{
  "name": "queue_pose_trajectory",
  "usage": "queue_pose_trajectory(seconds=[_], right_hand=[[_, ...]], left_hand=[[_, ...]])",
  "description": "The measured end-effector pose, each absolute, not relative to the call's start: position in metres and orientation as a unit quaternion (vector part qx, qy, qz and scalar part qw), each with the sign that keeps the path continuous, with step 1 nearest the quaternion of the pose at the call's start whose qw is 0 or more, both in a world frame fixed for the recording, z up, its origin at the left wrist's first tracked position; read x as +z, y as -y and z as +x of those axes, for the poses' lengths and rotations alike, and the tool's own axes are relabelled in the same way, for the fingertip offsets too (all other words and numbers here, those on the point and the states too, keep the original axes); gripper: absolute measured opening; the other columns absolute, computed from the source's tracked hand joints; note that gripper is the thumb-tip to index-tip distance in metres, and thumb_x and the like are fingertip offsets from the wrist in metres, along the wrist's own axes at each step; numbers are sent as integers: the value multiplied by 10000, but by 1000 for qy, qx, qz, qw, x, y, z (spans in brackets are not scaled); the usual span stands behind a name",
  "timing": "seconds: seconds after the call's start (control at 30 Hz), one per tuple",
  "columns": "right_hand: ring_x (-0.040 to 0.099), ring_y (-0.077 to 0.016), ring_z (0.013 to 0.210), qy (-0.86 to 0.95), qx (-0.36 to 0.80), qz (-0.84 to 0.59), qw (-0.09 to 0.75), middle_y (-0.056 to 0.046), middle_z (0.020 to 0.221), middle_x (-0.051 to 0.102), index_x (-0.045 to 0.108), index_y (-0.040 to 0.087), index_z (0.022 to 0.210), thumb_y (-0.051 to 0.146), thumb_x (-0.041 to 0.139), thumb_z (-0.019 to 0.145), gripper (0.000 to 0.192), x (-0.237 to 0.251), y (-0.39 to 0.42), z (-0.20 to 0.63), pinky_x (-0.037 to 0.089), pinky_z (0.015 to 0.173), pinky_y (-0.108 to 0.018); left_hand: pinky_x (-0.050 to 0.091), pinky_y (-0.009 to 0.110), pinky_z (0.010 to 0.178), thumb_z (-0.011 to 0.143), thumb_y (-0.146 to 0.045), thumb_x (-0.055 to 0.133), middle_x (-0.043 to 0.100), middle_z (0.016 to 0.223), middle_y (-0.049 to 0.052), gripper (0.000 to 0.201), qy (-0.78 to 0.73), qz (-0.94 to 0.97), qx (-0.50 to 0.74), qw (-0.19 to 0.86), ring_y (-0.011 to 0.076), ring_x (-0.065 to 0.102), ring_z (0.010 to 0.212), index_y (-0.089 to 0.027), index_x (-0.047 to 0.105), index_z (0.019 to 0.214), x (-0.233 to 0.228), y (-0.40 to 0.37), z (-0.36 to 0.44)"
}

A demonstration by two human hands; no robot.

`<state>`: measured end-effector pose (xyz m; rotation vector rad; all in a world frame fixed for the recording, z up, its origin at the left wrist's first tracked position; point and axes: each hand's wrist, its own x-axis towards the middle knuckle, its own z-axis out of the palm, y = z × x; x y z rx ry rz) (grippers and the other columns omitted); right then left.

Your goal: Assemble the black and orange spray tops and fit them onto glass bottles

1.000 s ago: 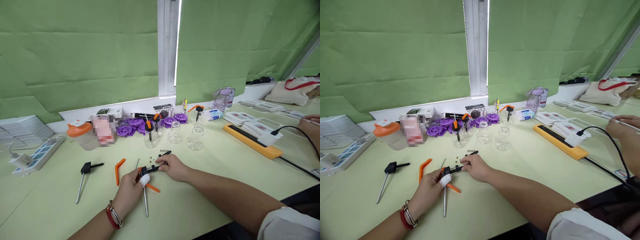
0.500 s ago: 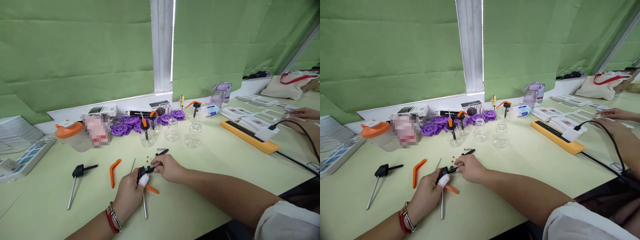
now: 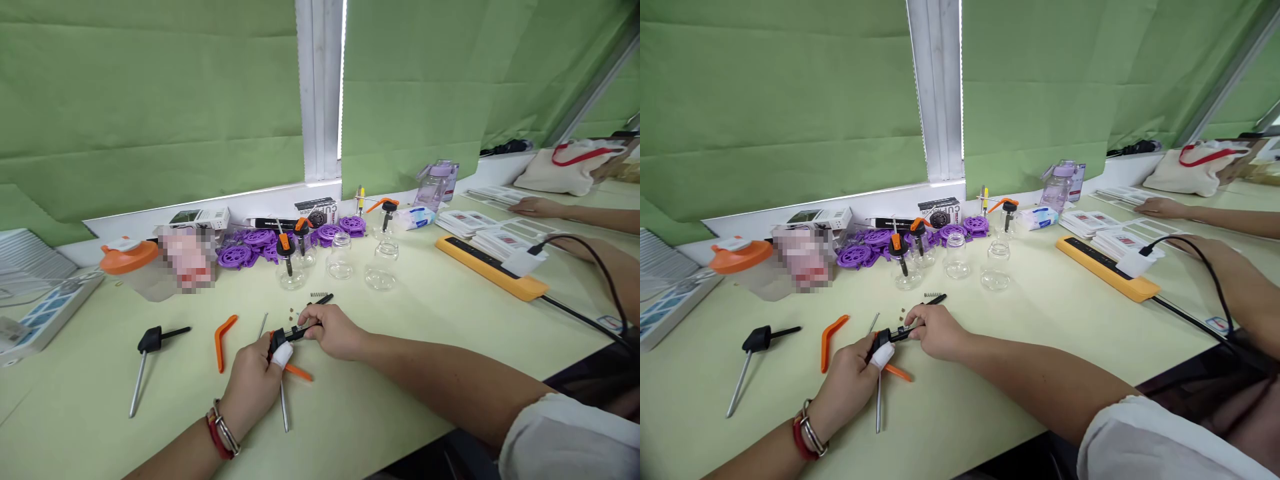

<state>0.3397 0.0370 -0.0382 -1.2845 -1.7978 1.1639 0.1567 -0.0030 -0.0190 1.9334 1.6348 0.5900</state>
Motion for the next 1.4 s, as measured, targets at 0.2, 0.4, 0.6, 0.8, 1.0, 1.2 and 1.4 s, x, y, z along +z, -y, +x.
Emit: queue_pose_trajectory(seconds=[0.2,0.4,0.6,0.8,1.0,1.2,1.4], right_hand=[[436,-79,556,687,438,-486,318,40,689,519,573,207,870,106,563,733,170,-43,-40,341,333,520,-198],[437,-80,560,686,443,-479,321,43,677,514,569,203,860,101,562,731,164,-43,-40,341,336,530,-201],[432,-83,560,686,446,-474,325,46,673,507,567,210,874,105,554,736,173,-44,-40,341,338,527,-205],[438,-85,572,685,443,-479,324,41,690,508,577,216,896,111,555,740,190,-42,-39,341,350,553,-212],[439,-88,579,686,437,-486,321,36,712,509,573,214,898,110,556,737,192,-40,-38,341,340,545,-212],[436,-90,587,693,429,-482,322,41,692,499,568,212,901,108,554,740,192,-41,-39,341,341,561,-212],[426,-87,567,691,433,-481,322,40,691,498,559,210,895,113,541,754,172,-40,-38,341,332,548,-207]], left_hand=[[305,252,487,829,-490,414,482,565,-17,345,-607,709,221,284,144,393,506,-174,554,812,-15,4,157],[313,256,486,815,-496,425,527,582,4,371,-611,706,223,280,155,425,514,-158,578,827,-14,5,157],[316,254,493,814,-487,427,513,576,-2,355,-613,702,227,282,150,411,517,-164,574,805,-12,3,159],[300,249,480,815,-496,422,481,558,-15,357,-614,699,226,287,145,389,504,-171,569,827,-12,4,159],[294,247,479,815,-500,423,461,545,-22,356,-615,703,229,273,137,373,500,-170,555,784,-13,3,159],[301,249,477,803,-497,442,481,548,-13,368,-616,694,238,286,140,379,491,-162,594,826,-12,4,160],[320,250,481,803,-489,448,491,556,-8,355,-611,699,249,277,149,413,504,-163,589,780,-13,3,160]])
